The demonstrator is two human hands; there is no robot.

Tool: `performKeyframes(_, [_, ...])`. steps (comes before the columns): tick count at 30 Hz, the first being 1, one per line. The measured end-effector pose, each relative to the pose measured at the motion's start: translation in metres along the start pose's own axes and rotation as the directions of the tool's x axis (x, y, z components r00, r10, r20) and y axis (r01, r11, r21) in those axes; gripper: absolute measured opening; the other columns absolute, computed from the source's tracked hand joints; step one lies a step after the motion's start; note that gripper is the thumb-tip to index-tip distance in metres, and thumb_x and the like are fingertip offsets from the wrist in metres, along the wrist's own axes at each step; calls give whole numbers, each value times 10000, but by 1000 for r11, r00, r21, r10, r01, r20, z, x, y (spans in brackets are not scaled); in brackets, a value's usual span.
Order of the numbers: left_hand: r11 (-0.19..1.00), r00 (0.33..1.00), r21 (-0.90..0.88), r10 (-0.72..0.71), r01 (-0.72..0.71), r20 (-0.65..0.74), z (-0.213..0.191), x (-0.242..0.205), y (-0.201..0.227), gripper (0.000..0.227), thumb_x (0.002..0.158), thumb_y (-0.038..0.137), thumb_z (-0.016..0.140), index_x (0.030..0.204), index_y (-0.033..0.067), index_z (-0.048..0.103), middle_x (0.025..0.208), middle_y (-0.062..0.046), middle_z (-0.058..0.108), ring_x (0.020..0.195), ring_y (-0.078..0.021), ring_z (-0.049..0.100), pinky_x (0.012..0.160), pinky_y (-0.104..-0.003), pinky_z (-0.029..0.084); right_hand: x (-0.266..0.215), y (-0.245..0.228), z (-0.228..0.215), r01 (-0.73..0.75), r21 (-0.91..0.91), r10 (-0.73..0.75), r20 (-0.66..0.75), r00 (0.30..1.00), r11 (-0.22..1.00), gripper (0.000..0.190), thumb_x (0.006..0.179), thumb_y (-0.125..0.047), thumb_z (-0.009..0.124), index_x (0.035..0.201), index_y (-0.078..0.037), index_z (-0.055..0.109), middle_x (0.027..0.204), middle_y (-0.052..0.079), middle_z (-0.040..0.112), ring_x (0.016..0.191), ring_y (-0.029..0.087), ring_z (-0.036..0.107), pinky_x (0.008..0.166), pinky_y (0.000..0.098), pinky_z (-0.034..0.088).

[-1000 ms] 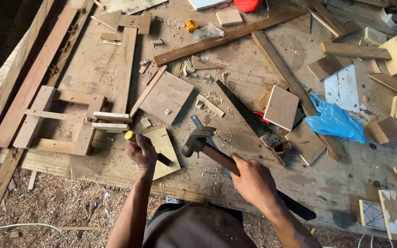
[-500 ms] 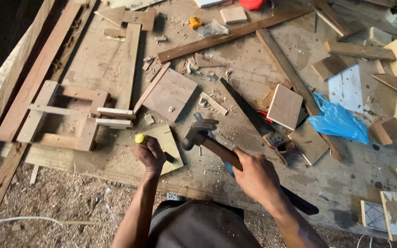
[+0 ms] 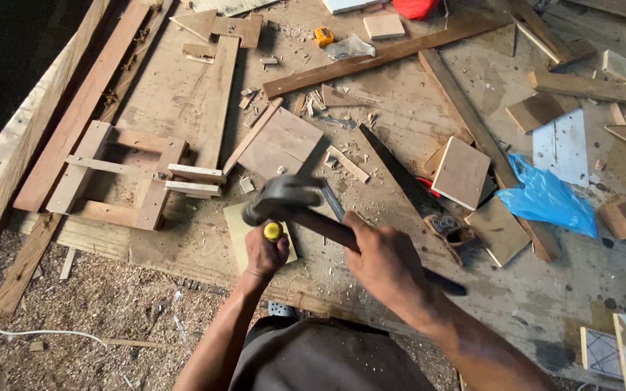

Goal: The person uses a chisel and hammer to carve a small rectangular wooden block on a workbench. They repeatedly strike the chisel to remove wood shavings, then measure the block with a metal ruler.

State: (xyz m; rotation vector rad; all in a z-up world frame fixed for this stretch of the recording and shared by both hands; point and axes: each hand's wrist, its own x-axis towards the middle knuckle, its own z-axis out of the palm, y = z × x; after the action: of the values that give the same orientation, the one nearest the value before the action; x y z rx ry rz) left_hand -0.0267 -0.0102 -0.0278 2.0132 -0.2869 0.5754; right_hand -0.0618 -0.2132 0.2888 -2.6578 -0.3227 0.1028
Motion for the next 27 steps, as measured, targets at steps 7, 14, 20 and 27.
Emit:
performKeyframes(7, [993, 987, 15, 120, -119, -102, 9, 5, 1, 217, 873, 179, 657, 945, 9, 544, 732, -151, 598, 622, -392, 590, 588, -471, 481, -4, 4, -28, 3, -180, -7, -21, 1000, 984, 288, 893, -100, 683, 1181, -88, 685, 539, 98, 656, 434, 211, 665, 365, 379, 505])
performKeyframes(14, [992, 994, 89, 97, -92, -54, 1, 10, 7, 193, 837, 171, 689, 922, 52, 563, 726, -166, 600, 645, -395, 605, 608, -476, 489, -8, 3, -3, -75, -183, 71, -31, 997, 980, 247, 943, -76, 664, 1186, -113, 649, 562, 62, 664, 419, 170, 641, 382, 336, 523])
performKeyframes(20, [983, 983, 114, 157, -146, -96, 1, 16, 13, 328, 777, 127, 689, 1055, -16, 589, 780, -171, 615, 668, -405, 607, 628, -477, 502, -13, 14, -20, -39, -164, 23, -101, 995, 986, 263, 872, -102, 717, 1128, -125, 661, 575, 90, 669, 475, 222, 684, 421, 385, 534])
performKeyframes(27, [984, 984, 109, 151, -141, -93, -4, 20, 29, 292, 772, 97, 725, 1010, 8, 583, 762, -173, 591, 667, -394, 609, 622, -456, 512, -8, 11, -6, -73, -95, 50, -226, 973, 993, 304, 837, -174, 773, 1121, -111, 686, 651, 170, 688, 587, 336, 714, 490, 452, 560])
